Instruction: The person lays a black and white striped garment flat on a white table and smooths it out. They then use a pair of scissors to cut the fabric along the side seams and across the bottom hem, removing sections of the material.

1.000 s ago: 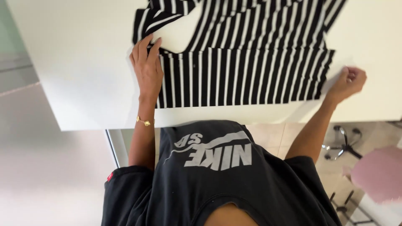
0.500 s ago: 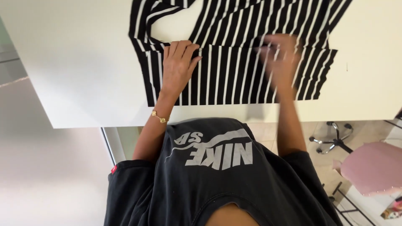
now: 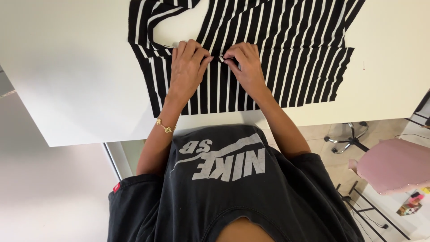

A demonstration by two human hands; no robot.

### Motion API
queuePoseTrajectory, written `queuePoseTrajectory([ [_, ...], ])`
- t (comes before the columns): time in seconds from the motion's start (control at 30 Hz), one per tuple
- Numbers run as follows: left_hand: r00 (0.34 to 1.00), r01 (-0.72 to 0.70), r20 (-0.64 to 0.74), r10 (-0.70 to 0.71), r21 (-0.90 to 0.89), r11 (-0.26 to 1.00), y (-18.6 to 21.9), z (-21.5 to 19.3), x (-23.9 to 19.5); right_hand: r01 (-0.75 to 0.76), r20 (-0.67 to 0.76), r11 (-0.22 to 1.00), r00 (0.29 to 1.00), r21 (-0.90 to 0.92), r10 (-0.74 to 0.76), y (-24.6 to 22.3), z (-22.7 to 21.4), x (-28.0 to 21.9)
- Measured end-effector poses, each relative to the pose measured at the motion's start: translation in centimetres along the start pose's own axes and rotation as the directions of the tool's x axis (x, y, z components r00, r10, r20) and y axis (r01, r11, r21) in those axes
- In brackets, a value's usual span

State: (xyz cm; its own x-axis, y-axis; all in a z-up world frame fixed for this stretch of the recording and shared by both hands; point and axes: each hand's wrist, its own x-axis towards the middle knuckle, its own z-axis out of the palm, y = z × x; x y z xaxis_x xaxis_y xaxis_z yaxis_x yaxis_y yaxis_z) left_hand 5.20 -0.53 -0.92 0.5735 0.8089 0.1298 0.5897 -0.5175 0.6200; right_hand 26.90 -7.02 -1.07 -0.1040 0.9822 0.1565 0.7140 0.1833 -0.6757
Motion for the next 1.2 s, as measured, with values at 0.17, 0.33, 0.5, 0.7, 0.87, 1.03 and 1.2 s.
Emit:
queuePoseTrajectory([
  [0.17, 0.998, -0.035, 0.048, 0.038, -0.064, 0.997, 0.1, -0.3, 1.0, 0.121, -0.133, 0.988, 0.982, -0.098, -0.133, 0.6, 0.8, -0.5],
  [0.33, 0.987, -0.064, 0.142, 0.080, -0.113, 0.992, -0.2, 0.4, 1.8, 0.150, -0.144, 0.988, 0.977, -0.045, -0.155, -0.2, 0.0, -0.2],
  [0.5, 0.989, -0.041, 0.136, 0.056, -0.111, 0.993, -0.4, 0.3, 2.2, 0.212, -0.111, 0.977, 0.971, -0.010, -0.211, 1.0, 0.2, -0.8],
  [0.7, 0.987, 0.025, 0.162, 0.000, -0.154, 0.988, -0.3, 0.9, 2.3, -0.325, 0.372, 0.877, 0.909, 0.355, 0.187, -0.9, -3.4, -0.4],
  [0.87, 0.984, 0.069, 0.175, -0.038, -0.170, 0.983, -0.1, 1.0, 2.3, -0.298, 0.365, 0.896, 0.916, 0.330, 0.170, 0.5, -1.7, 1.8],
  [1.03, 0.985, 0.077, 0.166, -0.048, -0.173, 0.982, -0.1, 1.2, 2.0, -0.393, 0.400, 0.862, 0.881, 0.319, 0.253, -0.6, -1.9, 3.0],
  [1.2, 0.993, 0.025, 0.114, -0.003, -0.193, 0.981, 0.2, 0.9, 1.7, -0.373, 0.312, 0.871, 0.910, 0.321, 0.275, -0.1, -1.3, 3.0],
])
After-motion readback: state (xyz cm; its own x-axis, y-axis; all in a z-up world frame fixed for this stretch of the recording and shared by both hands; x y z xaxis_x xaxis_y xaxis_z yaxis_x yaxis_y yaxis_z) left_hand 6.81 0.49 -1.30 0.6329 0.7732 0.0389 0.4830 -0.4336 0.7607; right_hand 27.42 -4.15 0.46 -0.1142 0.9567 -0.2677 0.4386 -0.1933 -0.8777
